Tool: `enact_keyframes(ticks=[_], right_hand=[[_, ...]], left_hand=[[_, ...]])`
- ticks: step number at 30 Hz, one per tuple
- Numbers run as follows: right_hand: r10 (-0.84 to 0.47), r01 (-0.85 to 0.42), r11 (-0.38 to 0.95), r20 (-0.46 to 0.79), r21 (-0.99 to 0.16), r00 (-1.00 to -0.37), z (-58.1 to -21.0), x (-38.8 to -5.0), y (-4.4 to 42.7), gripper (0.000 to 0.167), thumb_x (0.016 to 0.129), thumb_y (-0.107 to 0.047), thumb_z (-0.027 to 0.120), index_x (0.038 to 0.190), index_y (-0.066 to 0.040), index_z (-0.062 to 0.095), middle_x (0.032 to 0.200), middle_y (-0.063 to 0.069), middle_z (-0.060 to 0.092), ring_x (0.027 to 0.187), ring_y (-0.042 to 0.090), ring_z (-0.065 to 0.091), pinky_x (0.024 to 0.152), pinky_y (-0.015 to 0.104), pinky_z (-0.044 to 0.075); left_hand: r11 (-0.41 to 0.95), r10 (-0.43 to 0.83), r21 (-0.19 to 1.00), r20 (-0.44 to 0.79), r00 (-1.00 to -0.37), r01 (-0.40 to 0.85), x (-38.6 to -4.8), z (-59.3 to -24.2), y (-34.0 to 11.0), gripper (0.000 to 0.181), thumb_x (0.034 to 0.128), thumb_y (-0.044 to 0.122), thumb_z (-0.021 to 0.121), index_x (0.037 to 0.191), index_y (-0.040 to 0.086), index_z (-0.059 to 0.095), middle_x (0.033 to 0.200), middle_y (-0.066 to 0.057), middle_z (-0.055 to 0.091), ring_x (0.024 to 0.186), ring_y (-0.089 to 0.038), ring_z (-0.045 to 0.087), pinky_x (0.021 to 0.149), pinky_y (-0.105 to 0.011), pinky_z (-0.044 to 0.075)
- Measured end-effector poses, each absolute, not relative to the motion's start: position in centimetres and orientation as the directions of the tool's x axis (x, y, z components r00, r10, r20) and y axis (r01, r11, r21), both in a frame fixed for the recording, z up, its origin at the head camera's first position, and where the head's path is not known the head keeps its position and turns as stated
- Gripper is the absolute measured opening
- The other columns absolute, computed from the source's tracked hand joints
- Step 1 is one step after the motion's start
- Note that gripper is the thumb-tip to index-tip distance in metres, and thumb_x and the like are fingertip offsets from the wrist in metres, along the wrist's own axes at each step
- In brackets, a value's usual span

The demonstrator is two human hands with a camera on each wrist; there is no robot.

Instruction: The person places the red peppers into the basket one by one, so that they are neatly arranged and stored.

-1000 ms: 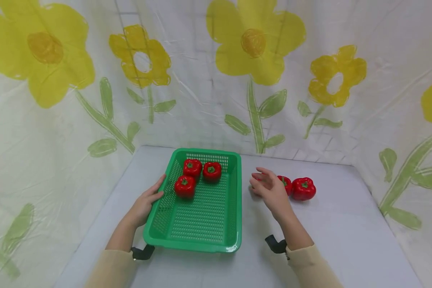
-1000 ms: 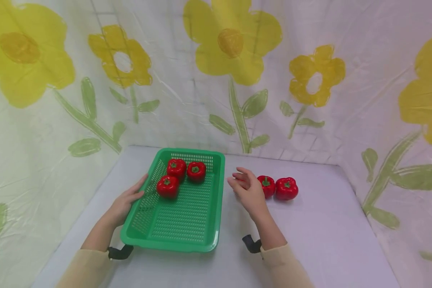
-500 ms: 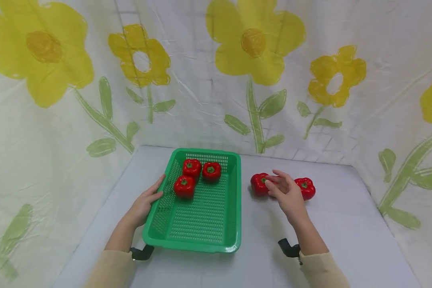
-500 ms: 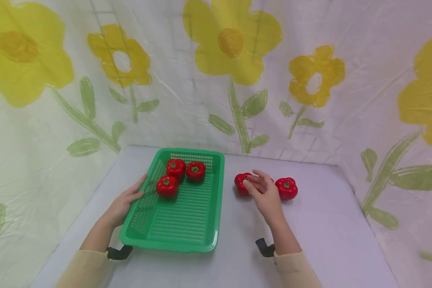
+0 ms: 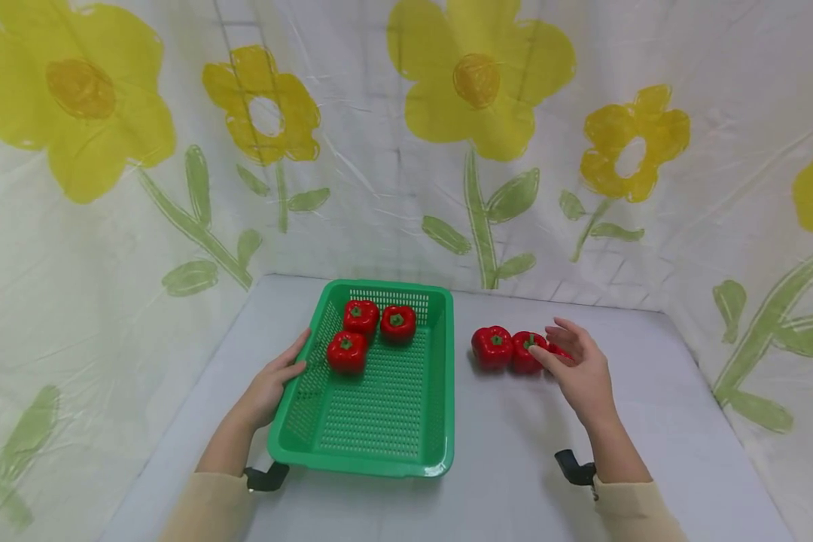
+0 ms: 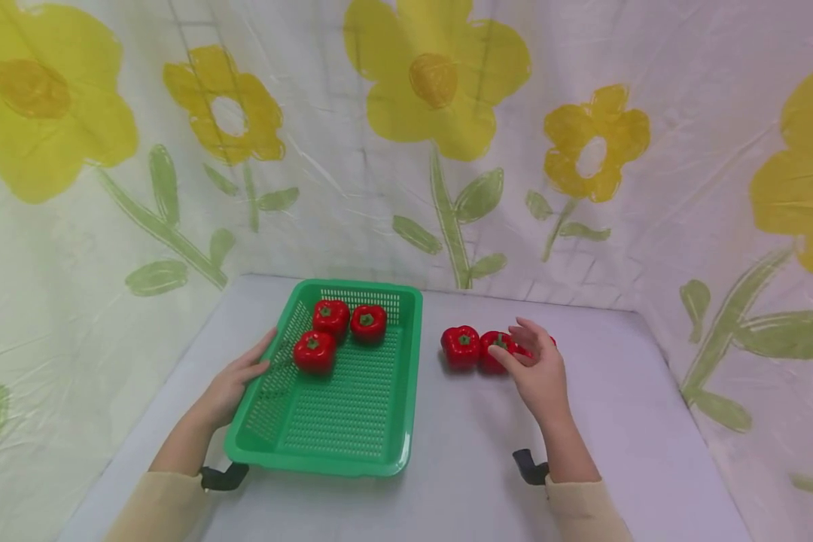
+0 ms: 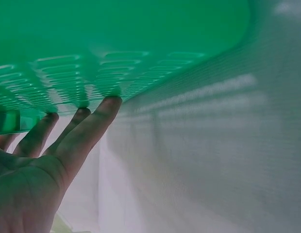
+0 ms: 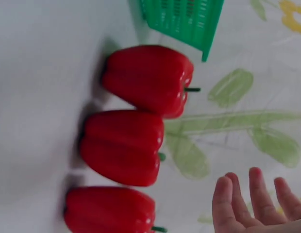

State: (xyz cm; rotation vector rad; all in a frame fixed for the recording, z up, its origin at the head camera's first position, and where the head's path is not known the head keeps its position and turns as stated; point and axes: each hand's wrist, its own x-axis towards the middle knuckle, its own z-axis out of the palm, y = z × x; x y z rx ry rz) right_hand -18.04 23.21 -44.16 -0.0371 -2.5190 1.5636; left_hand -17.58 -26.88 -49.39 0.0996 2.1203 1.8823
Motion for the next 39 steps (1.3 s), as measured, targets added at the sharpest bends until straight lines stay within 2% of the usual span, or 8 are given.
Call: enact_keyframes(ticks=[7, 11, 14, 18, 22, 28, 32, 39], right_hand=[[0.177, -0.051, 0.482, 0.155, -0.874, -0.972, -44.5, -17.9, 24.9, 0.073, 0.09, -0.039, 0.076, 0.152, -0.021, 0.043, 0.144, 0.007, 0.058, 0.131, 0.028, 0.053, 0.09, 0.008, 0.048], [0.252, -0.023, 0.493, 0.168, -0.87, -0.953, -45.0, -18.4, 25.9, 0.073, 0.089, -0.036, 0.078, 0.152, -0.024, 0.043, 0.147, 0.003, 0.055, 0.136, 0.024, 0.049, 0.107, 0.032, 0.049], [0.261, -0.016, 0.508, 0.171, -0.861, -0.95, -45.4, -18.9, 26.9, 0.077, 0.089, -0.033, 0.078, 0.155, -0.021, 0.039, 0.153, 0.006, 0.049, 0.142, 0.028, 0.042, 0.111, 0.052, 0.044], [0.128, -0.005, 0.572, 0.095, -0.82, -0.987, -45.8, -19.8, 28.9, 0.09, 0.091, -0.037, 0.076, 0.161, -0.019, 0.024, 0.163, 0.018, 0.03, 0.149, 0.043, 0.025, 0.108, 0.07, 0.035], [0.025, 0.073, 0.614, -0.073, -0.786, -0.997, -46.4, -20.6, 30.7, 0.103, 0.09, -0.047, 0.074, 0.164, -0.025, 0.007, 0.168, 0.022, 0.007, 0.151, 0.052, 0.008, 0.103, 0.081, 0.028], [-0.047, 0.172, 0.529, -0.231, -0.831, -0.972, -47.7, -21.0, 32.4, 0.105, 0.093, -0.047, 0.07, 0.163, -0.03, -0.006, 0.168, 0.022, -0.007, 0.149, 0.058, -0.002, 0.107, 0.077, 0.028], [-0.112, 0.186, 0.448, -0.262, -0.874, -0.959, -48.4, -21.2, 33.1, 0.104, 0.095, -0.04, 0.069, 0.162, -0.029, -0.01, 0.168, 0.023, -0.011, 0.147, 0.061, -0.002, 0.106, 0.065, 0.037], [-0.143, 0.208, 0.388, -0.281, -0.898, -0.949, -49.5, -21.9, 33.7, 0.105, 0.096, -0.037, 0.069, 0.16, -0.037, -0.014, 0.168, 0.02, -0.012, 0.15, 0.056, 0.005, 0.106, 0.059, 0.04]], left_hand=[[0.144, 0.252, 0.98, -0.171, -0.952, -0.138, -17.6, -49.5, -26.9, 0.057, 0.1103, 0.024, 0.034, 0.162, 0.037, 0.014, 0.171, 0.002, 0.001, 0.155, -0.038, 0.012, 0.11, -0.049, 0.044], [0.145, 0.247, 0.98, -0.167, -0.955, -0.134, -17.6, -49.5, -26.9, 0.057, 0.1104, 0.024, 0.034, 0.162, 0.037, 0.015, 0.171, 0.003, 0.002, 0.155, -0.037, 0.011, 0.11, -0.049, 0.044], [0.14, 0.247, 0.981, -0.166, -0.955, -0.134, -17.7, -49.5, -26.9, 0.057, 0.1103, 0.024, 0.034, 0.162, 0.037, 0.015, 0.171, 0.003, 0.002, 0.155, -0.038, 0.013, 0.108, -0.047, 0.046], [0.133, 0.252, 0.982, -0.161, -0.954, -0.131, -17.8, -49.4, -26.9, 0.057, 0.1104, 0.024, 0.034, 0.162, 0.037, 0.014, 0.171, 0.002, 0.002, 0.155, -0.038, 0.013, 0.108, -0.048, 0.046], [0.134, 0.253, 0.982, -0.165, -0.953, -0.135, -17.7, -49.5, -26.9, 0.057, 0.1105, 0.024, 0.034, 0.162, 0.036, 0.014, 0.171, 0.003, 0.001, 0.156, -0.037, 0.008, 0.112, -0.053, 0.039], [0.132, 0.255, 0.982, -0.166, -0.953, -0.135, -17.6, -49.6, -26.7, 0.057, 0.1105, 0.023, 0.034, 0.163, 0.034, 0.013, 0.171, 0.003, 0.001, 0.156, -0.034, 0.003, 0.116, -0.054, 0.03], [0.136, 0.255, 0.982, -0.164, -0.953, -0.132, -17.7, -49.5, -26.7, 0.057, 0.1106, 0.023, 0.034, 0.163, 0.034, 0.013, 0.171, 0.003, 0.001, 0.156, -0.034, 0.005, 0.115, -0.053, 0.033], [0.14, 0.252, 0.982, -0.163, -0.954, -0.13, -17.6, -49.5, -26.8, 0.057, 0.1107, 0.023, 0.032, 0.163, 0.034, 0.012, 0.171, 0.002, 0.001, 0.156, -0.036, 0.007, 0.114, -0.054, 0.035]])
